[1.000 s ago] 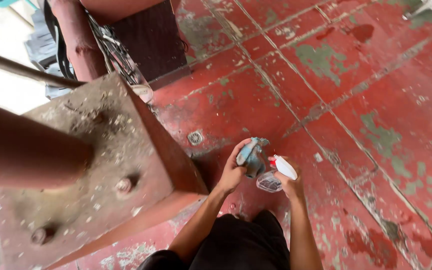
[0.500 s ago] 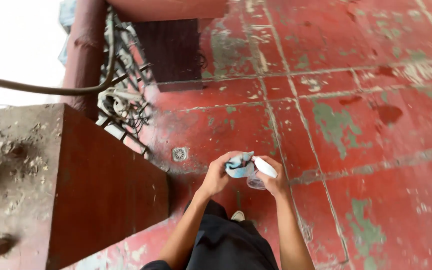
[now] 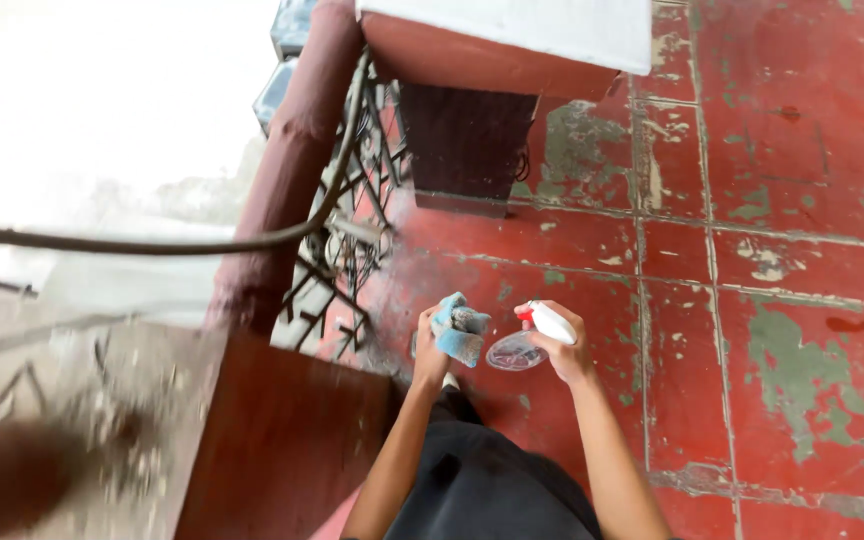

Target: Cleaning a wooden railing and tables using a spray bottle and a cloth.

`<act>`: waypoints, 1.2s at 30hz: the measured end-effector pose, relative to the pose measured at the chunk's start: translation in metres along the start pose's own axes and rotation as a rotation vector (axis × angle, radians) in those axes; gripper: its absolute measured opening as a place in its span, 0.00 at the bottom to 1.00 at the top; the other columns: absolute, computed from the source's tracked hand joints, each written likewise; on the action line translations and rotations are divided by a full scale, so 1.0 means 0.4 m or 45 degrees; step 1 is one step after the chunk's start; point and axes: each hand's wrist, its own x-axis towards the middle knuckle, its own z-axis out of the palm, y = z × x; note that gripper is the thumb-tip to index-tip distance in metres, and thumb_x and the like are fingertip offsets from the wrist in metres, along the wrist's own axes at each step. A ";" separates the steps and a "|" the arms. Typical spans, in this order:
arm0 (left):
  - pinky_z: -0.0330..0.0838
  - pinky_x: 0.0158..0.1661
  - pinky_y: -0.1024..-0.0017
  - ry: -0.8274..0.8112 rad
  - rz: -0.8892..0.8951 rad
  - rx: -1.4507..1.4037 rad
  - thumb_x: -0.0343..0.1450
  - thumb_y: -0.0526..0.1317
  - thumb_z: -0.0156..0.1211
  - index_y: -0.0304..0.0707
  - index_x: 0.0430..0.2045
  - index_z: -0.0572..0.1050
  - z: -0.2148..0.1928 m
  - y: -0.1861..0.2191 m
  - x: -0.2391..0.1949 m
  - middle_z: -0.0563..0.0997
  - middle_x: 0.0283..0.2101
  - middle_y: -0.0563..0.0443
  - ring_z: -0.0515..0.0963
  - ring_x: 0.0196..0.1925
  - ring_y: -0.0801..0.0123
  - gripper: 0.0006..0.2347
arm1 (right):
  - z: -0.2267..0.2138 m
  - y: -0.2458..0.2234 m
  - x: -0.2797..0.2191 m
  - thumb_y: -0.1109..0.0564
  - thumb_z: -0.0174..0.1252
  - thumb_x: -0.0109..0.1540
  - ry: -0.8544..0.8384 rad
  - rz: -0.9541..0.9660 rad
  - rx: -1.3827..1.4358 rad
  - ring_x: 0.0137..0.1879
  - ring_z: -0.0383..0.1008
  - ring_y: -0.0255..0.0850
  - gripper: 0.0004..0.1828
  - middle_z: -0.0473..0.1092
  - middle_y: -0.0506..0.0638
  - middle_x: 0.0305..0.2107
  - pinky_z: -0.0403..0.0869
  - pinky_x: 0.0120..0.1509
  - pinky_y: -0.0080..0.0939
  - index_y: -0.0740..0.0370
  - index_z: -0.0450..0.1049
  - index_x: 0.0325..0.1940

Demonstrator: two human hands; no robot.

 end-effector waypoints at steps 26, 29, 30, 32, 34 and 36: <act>0.53 0.68 0.51 0.108 0.400 -0.103 0.62 0.34 0.68 0.30 0.67 0.61 0.295 -0.045 0.707 0.61 0.70 0.27 0.59 0.71 0.43 0.35 | -0.181 -0.019 1.008 0.66 0.59 0.42 -0.730 0.156 -0.416 0.34 0.76 0.38 0.24 0.78 0.52 0.24 0.71 0.41 0.35 0.55 0.84 0.41; 0.53 0.68 0.53 0.302 0.401 -0.132 0.61 0.31 0.70 0.33 0.71 0.56 0.180 -0.026 0.667 0.61 0.71 0.32 0.58 0.71 0.51 0.41 | -0.060 0.008 1.056 0.67 0.58 0.43 -0.923 0.127 -0.403 0.35 0.77 0.37 0.26 0.79 0.50 0.25 0.72 0.43 0.35 0.56 0.84 0.43; 0.54 0.68 0.55 0.355 0.381 -0.170 0.60 0.29 0.71 0.36 0.74 0.52 0.133 -0.016 0.659 0.62 0.71 0.38 0.59 0.70 0.60 0.44 | -0.014 0.030 1.067 0.67 0.58 0.44 -0.971 0.125 -0.395 0.36 0.78 0.37 0.24 0.79 0.51 0.25 0.73 0.43 0.36 0.58 0.84 0.43; 0.51 0.69 0.56 0.501 0.442 -0.192 0.58 0.28 0.73 0.35 0.74 0.49 0.039 -0.017 0.649 0.59 0.72 0.37 0.57 0.71 0.61 0.47 | 0.080 0.072 1.080 0.67 0.59 0.44 -1.062 0.106 -0.388 0.35 0.78 0.36 0.24 0.79 0.50 0.24 0.73 0.43 0.35 0.57 0.83 0.42; 0.48 0.70 0.56 0.627 0.512 -0.203 0.57 0.27 0.74 0.33 0.75 0.46 -0.052 0.035 0.632 0.56 0.74 0.37 0.56 0.72 0.62 0.50 | 0.189 0.122 1.086 0.67 0.59 0.44 -1.133 0.079 -0.376 0.35 0.78 0.35 0.23 0.79 0.48 0.24 0.73 0.43 0.33 0.56 0.83 0.42; 0.40 0.74 0.61 0.703 0.560 -0.141 0.61 0.19 0.64 0.33 0.75 0.34 -0.128 0.151 0.611 0.43 0.76 0.35 0.50 0.70 0.67 0.50 | 0.301 0.169 1.087 0.62 0.62 0.44 -1.139 0.052 -0.284 0.35 0.76 0.36 0.23 0.79 0.51 0.24 0.74 0.46 0.38 0.57 0.81 0.43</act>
